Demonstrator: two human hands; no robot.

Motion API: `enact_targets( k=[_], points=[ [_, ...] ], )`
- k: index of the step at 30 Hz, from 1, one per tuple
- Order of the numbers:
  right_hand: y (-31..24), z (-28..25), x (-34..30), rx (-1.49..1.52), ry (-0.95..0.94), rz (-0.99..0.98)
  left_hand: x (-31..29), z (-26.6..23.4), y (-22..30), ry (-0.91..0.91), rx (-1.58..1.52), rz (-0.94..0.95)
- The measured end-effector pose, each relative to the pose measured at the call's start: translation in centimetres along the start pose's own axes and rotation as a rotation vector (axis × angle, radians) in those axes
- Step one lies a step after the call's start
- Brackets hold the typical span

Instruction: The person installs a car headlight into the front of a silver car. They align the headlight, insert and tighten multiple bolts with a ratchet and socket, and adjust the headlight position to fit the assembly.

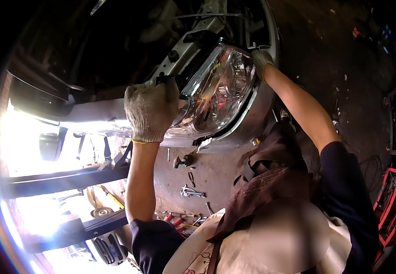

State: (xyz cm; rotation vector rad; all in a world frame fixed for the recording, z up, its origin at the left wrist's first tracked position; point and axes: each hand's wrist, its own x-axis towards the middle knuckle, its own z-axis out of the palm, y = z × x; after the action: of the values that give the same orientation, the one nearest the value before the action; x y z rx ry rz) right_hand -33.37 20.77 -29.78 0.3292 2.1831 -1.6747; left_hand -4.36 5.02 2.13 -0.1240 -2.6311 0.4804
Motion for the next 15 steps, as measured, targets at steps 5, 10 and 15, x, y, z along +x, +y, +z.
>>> enact_targets(
  k=[5,10,15],
  points=[
    [-0.2,1.5,-1.9,-0.154,-0.019,-0.063,-0.9,-0.6,0.1,0.002,0.002,-0.126],
    [-0.6,0.3,-2.0,-0.506,0.009,-0.239,-2.2,0.9,0.8,0.453,0.069,-0.100],
    [-2.5,-0.9,-7.1,-1.347,0.025,-0.784,-6.9,4.5,2.7,0.661,-0.030,-0.561]
  ],
)
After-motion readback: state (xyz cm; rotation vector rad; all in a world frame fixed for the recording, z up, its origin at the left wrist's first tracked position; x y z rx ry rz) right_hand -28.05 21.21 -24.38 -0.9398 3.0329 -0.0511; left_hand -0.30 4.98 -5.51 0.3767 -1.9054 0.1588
